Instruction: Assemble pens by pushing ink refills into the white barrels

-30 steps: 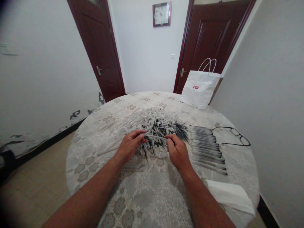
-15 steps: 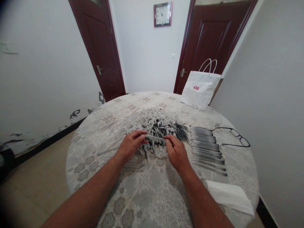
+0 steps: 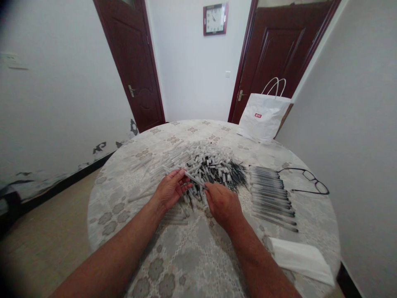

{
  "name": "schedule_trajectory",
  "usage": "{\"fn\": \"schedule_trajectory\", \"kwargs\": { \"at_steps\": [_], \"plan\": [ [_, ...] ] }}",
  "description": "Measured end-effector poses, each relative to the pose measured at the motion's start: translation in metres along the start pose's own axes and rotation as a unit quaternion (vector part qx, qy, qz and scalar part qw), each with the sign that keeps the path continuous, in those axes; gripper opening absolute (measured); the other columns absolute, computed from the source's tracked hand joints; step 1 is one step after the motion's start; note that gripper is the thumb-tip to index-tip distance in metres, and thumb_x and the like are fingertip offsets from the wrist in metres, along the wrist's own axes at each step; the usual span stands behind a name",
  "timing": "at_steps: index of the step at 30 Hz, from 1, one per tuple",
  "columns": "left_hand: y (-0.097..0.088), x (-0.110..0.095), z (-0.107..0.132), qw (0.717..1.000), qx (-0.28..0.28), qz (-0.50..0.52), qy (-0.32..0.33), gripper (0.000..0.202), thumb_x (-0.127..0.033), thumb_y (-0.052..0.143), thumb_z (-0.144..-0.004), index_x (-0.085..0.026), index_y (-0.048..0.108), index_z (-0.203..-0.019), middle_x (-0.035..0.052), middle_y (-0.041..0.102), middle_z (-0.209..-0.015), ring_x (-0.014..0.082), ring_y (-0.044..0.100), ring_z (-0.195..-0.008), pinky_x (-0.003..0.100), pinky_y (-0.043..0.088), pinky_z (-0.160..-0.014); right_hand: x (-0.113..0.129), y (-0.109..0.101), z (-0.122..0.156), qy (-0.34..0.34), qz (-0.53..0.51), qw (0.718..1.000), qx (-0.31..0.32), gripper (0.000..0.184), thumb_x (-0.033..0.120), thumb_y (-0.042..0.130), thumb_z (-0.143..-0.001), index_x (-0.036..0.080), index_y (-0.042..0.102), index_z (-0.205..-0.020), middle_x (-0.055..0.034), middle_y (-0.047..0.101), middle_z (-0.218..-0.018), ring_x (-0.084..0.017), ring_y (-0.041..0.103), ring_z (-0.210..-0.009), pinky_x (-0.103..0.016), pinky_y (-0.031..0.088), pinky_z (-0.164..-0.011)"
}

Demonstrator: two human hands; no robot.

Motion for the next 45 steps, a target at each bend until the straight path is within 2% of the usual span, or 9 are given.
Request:
{"fn": "schedule_trajectory", "kwargs": {
  "at_steps": [8, 13, 19, 24, 27, 33, 38, 41, 45],
  "plan": [
    [-0.001, 0.002, -0.003, 0.999, 0.010, -0.049, 0.017, 0.032, -0.036, 0.085, -0.073, -0.012, 0.069, -0.088, 0.0040, 0.066, -0.079, 0.0135, 0.064, -0.070, 0.031, 0.063, -0.065, 0.007, -0.005, 0.001, -0.048, 0.084, 0.995, -0.008, 0.023, 0.019, 0.048, -0.102, 0.017, 0.068, -0.111, -0.0099, 0.072, -0.089, -0.019, 0.065, -0.082, -0.028, 0.049, -0.075],
    [-0.001, 0.007, -0.005, 0.998, 0.013, -0.055, 0.017, 0.032, -0.037, 0.083, -0.075, -0.012, 0.069, -0.087, 0.0045, 0.068, -0.076, 0.0137, 0.065, -0.069, 0.031, 0.063, -0.069, 0.008, -0.003, 0.000, -0.021, 0.011, 1.000, -0.003, 0.023, 0.019, 0.046, -0.101, 0.017, 0.067, -0.109, -0.0112, 0.073, -0.095, -0.020, 0.067, -0.088, -0.028, 0.051, -0.081],
    [0.000, 0.009, -0.004, 0.997, 0.018, -0.058, 0.041, 0.030, -0.039, 0.081, -0.077, -0.012, 0.069, -0.085, 0.0055, 0.070, -0.079, 0.0143, 0.067, -0.073, 0.032, 0.062, -0.075, 0.006, -0.004, -0.003, 0.106, -0.154, 0.982, 0.034, 0.021, 0.029, 0.050, -0.099, 0.020, 0.068, -0.105, -0.0067, 0.074, -0.092, -0.019, 0.069, -0.081, -0.029, 0.051, -0.075],
    [0.005, 0.009, -0.001, 0.996, 0.023, -0.071, 0.037, 0.035, -0.043, 0.081, -0.077, -0.012, 0.069, -0.088, 0.0068, 0.070, -0.084, 0.0150, 0.067, -0.076, 0.033, 0.062, -0.076, 0.000, 0.004, -0.003, 0.259, -0.326, 0.900, 0.131, 0.023, 0.035, 0.049, -0.098, 0.020, 0.066, -0.094, 0.0023, 0.065, -0.066, -0.013, 0.057, -0.052, -0.023, 0.042, -0.050],
    [0.008, 0.010, 0.002, 0.994, 0.019, -0.099, 0.046, 0.035, -0.043, 0.080, -0.077, -0.013, 0.069, -0.091, 0.0060, 0.070, -0.087, 0.0158, 0.067, -0.079, 0.034, 0.061, -0.076, 0.002, 0.000, -0.006, 0.228, -0.291, 0.921, 0.124, 0.019, 0.027, 0.051, -0.097, 0.020, 0.066, -0.089, 0.0008, 0.068, -0.074, -0.013, 0.061, -0.063, -0.022, 0.044, -0.059],
    [0.012, 0.009, 0.010, 0.973, 0.091, -0.206, 0.053, 0.030, -0.040, 0.079, -0.079, -0.016, 0.068, -0.094, 0.0031, 0.071, -0.087, 0.0197, 0.071, -0.083, 0.038, 0.060, -0.083, 0.001, -0.022, -0.013, 0.112, -0.134, 0.982, 0.076, 0.014, 0.022, 0.060, -0.095, 0.018, 0.071, -0.101, -0.0055, 0.070, -0.094, -0.017, 0.063, -0.092, -0.027, 0.046, -0.084],
    [0.018, 0.005, 0.018, 0.929, 0.133, -0.342, 0.054, 0.029, -0.042, 0.075, -0.081, -0.017, 0.070, -0.094, 0.0057, 0.073, -0.079, 0.0206, 0.071, -0.074, 0.033, 0.058, -0.074, -0.008, -0.058, -0.008, 0.074, -0.057, 0.985, 0.147, 0.011, 0.020, 0.064, -0.092, 0.021, 0.073, -0.098, -0.0050, 0.071, -0.091, -0.019, 0.062, -0.089, -0.030, 0.045, -0.084],
    [0.022, 0.002, 0.021, 0.906, 0.128, -0.397, 0.076, 0.029, -0.045, 0.071, -0.083, -0.017, 0.071, -0.089, 0.0056, 0.072, -0.074, 0.0200, 0.069, -0.069, 0.031, 0.055, -0.068, -0.028, -0.089, 0.002, 0.107, -0.047, 0.975, 0.187, 0.016, 0.016, 0.062, -0.089, 0.023, 0.074, -0.099, -0.0033, 0.073, -0.091, -0.017, 0.064, -0.084, -0.028, 0.045, -0.078],
    [0.023, 0.000, 0.020, 0.893, 0.110, -0.425, 0.094, 0.031, -0.048, 0.068, -0.084, -0.017, 0.070, -0.085, 0.0043, 0.070, -0.069, 0.0187, 0.066, -0.065, 0.029, 0.052, -0.065, -0.081, -0.123, 0.029, 0.209, 0.025, 0.962, 0.172, 0.020, 0.014, 0.059, -0.086, 0.021, 0.075, -0.096, -0.0043, 0.074, -0.093, -0.018, 0.065, -0.086, -0.027, 0.045, -0.079]
  ]
}}
Point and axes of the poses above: each hand's wrist, its own z-axis away from the middle knuckle, its own y-axis out of the palm, x = y × z, the point moved 2 cm from there along -z, towards the middle knuckle
